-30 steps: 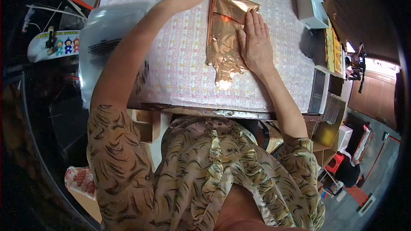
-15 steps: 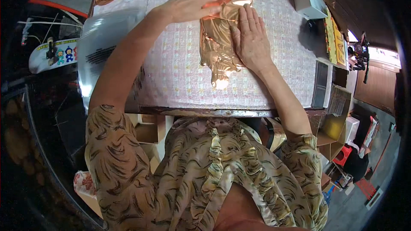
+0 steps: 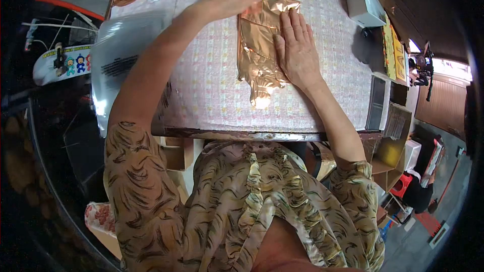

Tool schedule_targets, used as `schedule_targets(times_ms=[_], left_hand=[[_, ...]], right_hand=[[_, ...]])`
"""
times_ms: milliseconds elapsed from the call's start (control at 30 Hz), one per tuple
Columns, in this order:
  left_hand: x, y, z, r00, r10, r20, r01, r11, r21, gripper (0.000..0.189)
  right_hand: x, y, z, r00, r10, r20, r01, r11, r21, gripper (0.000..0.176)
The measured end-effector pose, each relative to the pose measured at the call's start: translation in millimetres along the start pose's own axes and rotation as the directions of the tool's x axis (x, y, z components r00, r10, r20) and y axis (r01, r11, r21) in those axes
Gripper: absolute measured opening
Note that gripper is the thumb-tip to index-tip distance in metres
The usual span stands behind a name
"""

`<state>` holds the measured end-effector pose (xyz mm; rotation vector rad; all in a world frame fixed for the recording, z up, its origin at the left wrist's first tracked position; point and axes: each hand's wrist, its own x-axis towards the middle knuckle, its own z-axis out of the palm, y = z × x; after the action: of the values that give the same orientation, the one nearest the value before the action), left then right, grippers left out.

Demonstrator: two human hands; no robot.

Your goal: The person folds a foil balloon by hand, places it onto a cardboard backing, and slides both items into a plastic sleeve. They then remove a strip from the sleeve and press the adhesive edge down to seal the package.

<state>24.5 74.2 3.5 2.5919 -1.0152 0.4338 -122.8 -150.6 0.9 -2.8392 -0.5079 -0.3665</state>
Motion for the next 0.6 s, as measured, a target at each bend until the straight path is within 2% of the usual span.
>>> schedule_targets(times_ms=[33, 67, 100, 167, 200, 233, 267, 300, 367, 500, 600], left_hand=[[9, 5, -3, 0.931, 0.306, -0.2, -0.265, 0.942, 0.208, 0.061], [14, 9, 1, 0.736, 0.598, -0.317, -0.441, 0.779, 0.447, 0.071], [16, 13, 11, 0.737, 0.597, -0.318, -0.442, 0.78, 0.442, 0.071], [17, 20, 24, 0.815, 0.552, -0.177, -0.465, 0.804, 0.37, 0.092], [17, 21, 24, 0.813, 0.555, -0.176, -0.469, 0.803, 0.368, 0.092], [15, 22, 25, 0.881, 0.473, -0.009, -0.465, 0.87, 0.166, 0.076], [13, 25, 23, 0.896, 0.406, 0.179, -0.407, 0.913, -0.034, 0.061], [10, 29, 21, 0.891, 0.416, 0.181, -0.416, 0.909, -0.042, 0.061], [10, 34, 18, 0.916, 0.33, 0.227, -0.31, 0.943, -0.12, 0.063], [10, 34, 17, 0.908, 0.344, 0.238, -0.324, 0.938, -0.121, 0.064], [11, 35, 10, 0.896, 0.359, 0.26, -0.342, 0.933, -0.109, 0.061]], right_hand=[[0, 1, 1, 1.0, 0.007, 0.004, -0.007, 1.0, -0.003, 0.059], [0, 2, 2, 1.0, 0.006, 0.001, -0.006, 1.0, -0.002, 0.059], [-1, 2, 3, 1.0, 0.002, -0.003, -0.002, 1.0, 0.001, 0.06], [0, 1, 3, 1.0, -0.001, -0.008, 0.0, 1.0, -0.007, 0.06], [0, 1, 3, 1.0, -0.001, -0.013, 0.001, 1.0, -0.015, 0.06], [0, 2, 3, 1.0, 0.006, -0.013, -0.006, 1.0, -0.016, 0.06], [0, 1, 3, 1.0, 0.001, -0.016, -0.002, 1.0, -0.015, 0.06], [0, 1, 3, 1.0, -0.001, -0.02, 0.001, 1.0, -0.014, 0.061], [0, 1, 3, 1.0, 0.019, -0.025, -0.02, 1.0, -0.015, 0.063], [-5, -1, -3, 0.999, 0.023, -0.041, -0.023, 1.0, -0.009, 0.07], [-19, -3, -18, 0.999, -0.031, 0.037, 0.03, 0.999, 0.028, 0.075]])
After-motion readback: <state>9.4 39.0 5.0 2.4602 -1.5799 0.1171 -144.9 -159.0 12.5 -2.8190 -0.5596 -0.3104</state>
